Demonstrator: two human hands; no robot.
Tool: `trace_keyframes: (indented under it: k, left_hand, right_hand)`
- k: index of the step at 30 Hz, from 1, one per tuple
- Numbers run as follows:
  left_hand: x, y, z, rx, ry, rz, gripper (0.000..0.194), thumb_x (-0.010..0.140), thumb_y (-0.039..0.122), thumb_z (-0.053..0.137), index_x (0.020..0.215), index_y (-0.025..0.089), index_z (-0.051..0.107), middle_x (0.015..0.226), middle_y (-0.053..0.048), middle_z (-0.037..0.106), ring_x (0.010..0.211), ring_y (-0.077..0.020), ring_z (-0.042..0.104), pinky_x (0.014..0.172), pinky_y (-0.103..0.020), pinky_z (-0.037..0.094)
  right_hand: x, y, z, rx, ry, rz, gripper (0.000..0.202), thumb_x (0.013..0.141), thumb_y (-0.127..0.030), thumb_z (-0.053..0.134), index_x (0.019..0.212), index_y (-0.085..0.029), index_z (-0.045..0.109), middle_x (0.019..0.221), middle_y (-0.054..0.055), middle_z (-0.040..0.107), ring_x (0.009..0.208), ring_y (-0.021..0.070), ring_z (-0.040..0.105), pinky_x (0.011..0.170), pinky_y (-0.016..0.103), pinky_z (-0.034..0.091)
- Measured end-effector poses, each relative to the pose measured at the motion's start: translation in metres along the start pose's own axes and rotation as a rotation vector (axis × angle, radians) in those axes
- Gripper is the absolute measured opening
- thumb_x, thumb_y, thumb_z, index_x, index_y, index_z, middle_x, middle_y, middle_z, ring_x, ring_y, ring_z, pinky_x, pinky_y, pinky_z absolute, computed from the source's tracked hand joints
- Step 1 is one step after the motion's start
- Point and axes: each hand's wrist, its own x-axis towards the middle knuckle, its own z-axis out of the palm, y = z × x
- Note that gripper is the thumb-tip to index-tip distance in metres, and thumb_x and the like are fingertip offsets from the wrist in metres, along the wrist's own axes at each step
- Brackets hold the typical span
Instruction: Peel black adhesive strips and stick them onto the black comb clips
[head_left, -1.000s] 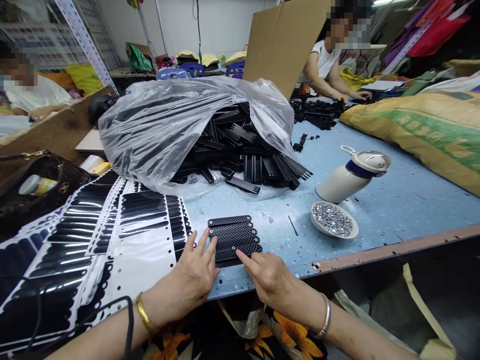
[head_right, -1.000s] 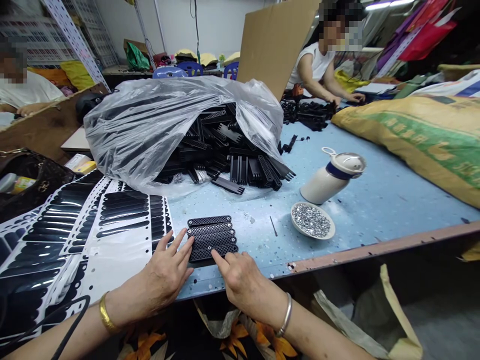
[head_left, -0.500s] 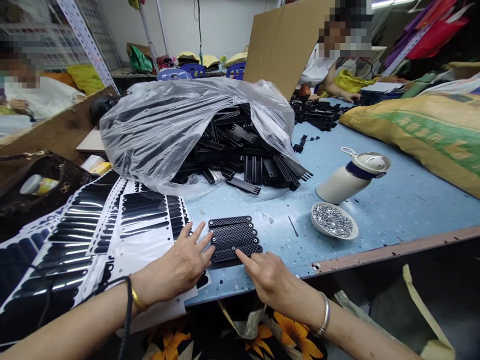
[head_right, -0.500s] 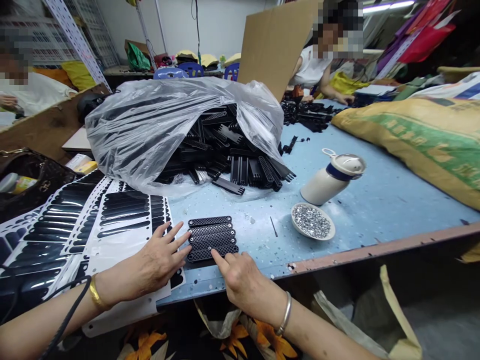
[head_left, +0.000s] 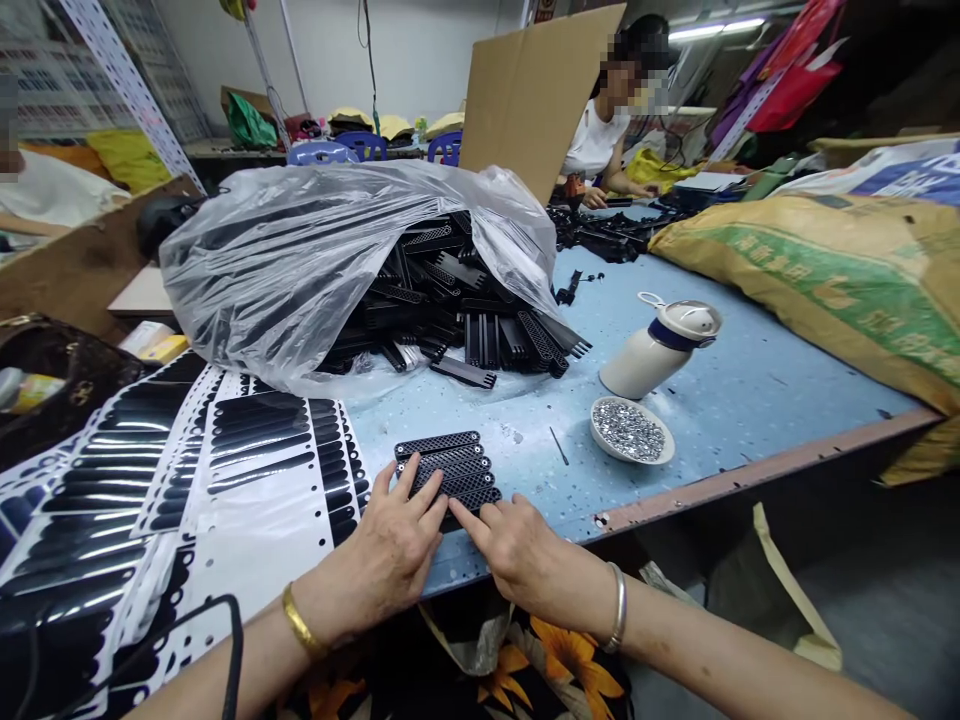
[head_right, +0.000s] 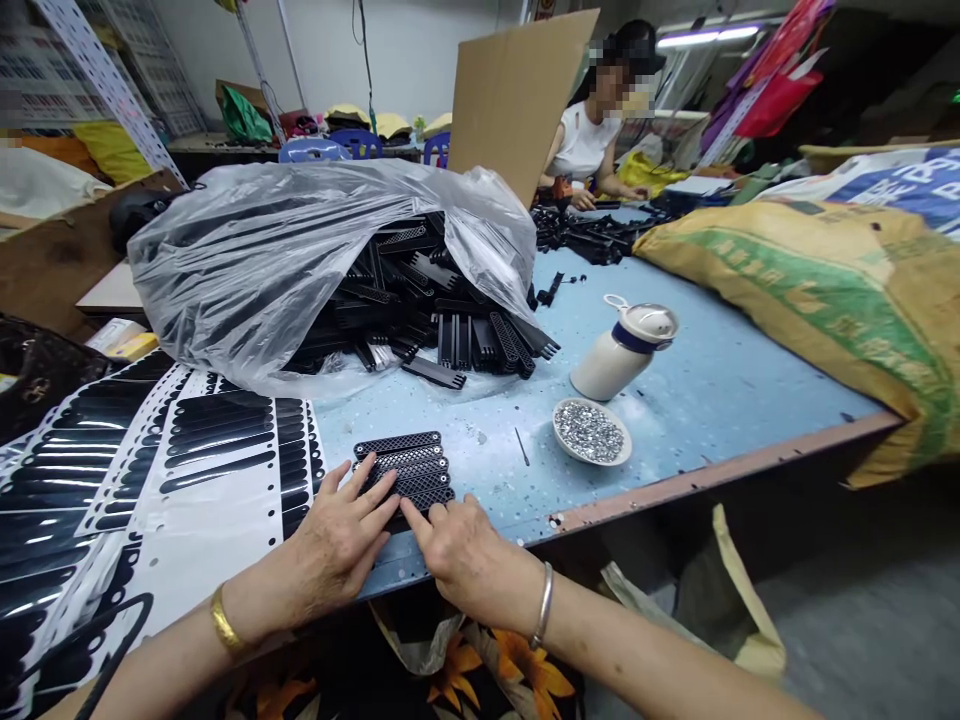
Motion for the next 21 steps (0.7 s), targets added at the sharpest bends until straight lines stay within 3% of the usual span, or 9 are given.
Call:
trace_keyframes:
  k: [5, 16, 21]
  left_hand:
    - [-0.004, -0.004, 0.007, -0.029, 0.075, -0.025, 0.038, 0.087, 0.011, 0.05, 0.124, 0.004, 0.06, 0.134, -0.021, 0.061, 0.133, -0.0434, 0.045, 0.102, -0.064, 0.04]
    - [-0.012, 0.005, 0.003, 0.019, 0.024, -0.02, 0.041, 0.091, 0.016, 0.05, 0.13, 0.008, 0.058, 0.138, -0.018, 0.058, 0.136, -0.0447, 0.04, 0.104, -0.067, 0.037]
    - [-0.017, 0.007, 0.017, 0.07, 0.072, -0.017, 0.038, 0.091, 0.017, 0.05, 0.126, 0.005, 0.061, 0.135, -0.019, 0.061, 0.132, -0.0448, 0.045, 0.103, -0.064, 0.038]
  right_hand:
    - [0.002, -0.003, -0.003, -0.051, -0.003, -0.029, 0.067, 0.073, -0.004, 0.051, 0.139, 0.007, 0.044, 0.083, 0.014, 0.063, 0.07, 0.026, 0.057, 0.066, 0.04, 0.041]
    - [0.002, -0.006, 0.002, -0.121, -0.041, -0.032, 0.069, 0.075, -0.005, 0.051, 0.141, 0.009, 0.039, 0.083, 0.014, 0.063, 0.068, 0.0264, 0.059, 0.069, 0.042, 0.042]
    - [-0.002, -0.001, -0.001, -0.152, -0.088, -0.069, 0.066, 0.079, -0.008, 0.052, 0.142, 0.009, 0.039, 0.082, 0.015, 0.063, 0.068, 0.026, 0.058, 0.069, 0.043, 0.043]
